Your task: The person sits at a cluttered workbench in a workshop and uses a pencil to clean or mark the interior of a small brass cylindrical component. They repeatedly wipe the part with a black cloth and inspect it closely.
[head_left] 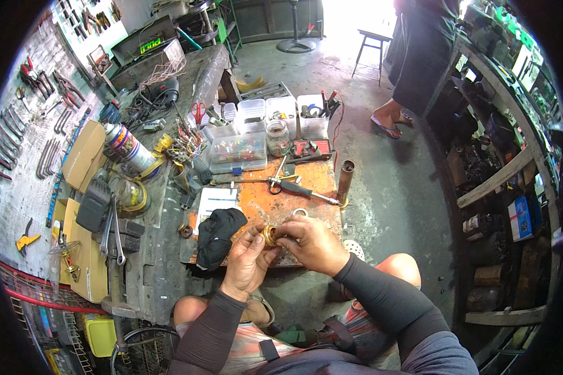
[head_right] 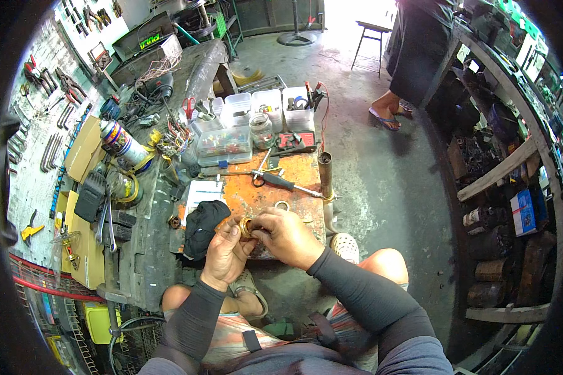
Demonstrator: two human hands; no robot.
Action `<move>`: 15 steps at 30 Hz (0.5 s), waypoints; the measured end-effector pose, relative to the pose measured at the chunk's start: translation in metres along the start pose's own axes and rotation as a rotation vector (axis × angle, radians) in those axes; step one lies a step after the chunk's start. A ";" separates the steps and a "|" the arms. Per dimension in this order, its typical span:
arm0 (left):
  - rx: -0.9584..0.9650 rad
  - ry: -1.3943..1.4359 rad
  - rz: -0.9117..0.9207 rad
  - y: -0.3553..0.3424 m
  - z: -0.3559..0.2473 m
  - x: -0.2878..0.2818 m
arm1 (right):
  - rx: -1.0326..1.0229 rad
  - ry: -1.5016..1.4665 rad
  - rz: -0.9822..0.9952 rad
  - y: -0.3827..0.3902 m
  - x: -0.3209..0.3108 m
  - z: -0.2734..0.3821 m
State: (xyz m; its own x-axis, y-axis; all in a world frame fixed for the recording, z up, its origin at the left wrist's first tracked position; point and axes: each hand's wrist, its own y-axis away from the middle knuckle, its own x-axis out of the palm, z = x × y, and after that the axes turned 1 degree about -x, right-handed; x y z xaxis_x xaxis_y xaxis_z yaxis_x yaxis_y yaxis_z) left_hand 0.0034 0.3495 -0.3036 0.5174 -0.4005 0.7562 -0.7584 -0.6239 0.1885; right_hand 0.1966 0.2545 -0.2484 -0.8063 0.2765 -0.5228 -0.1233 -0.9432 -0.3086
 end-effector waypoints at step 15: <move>0.097 -0.157 -0.008 -0.001 0.003 -0.007 | 0.073 -0.017 -0.015 -0.001 -0.001 0.002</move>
State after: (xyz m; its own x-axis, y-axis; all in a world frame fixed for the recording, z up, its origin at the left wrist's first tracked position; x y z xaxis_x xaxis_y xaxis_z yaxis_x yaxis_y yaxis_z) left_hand 0.0019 0.3507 -0.3114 0.5847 -0.4906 0.6461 -0.7162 -0.6863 0.1270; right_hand 0.1963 0.2544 -0.2456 -0.8138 0.2878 -0.5049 -0.1763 -0.9501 -0.2574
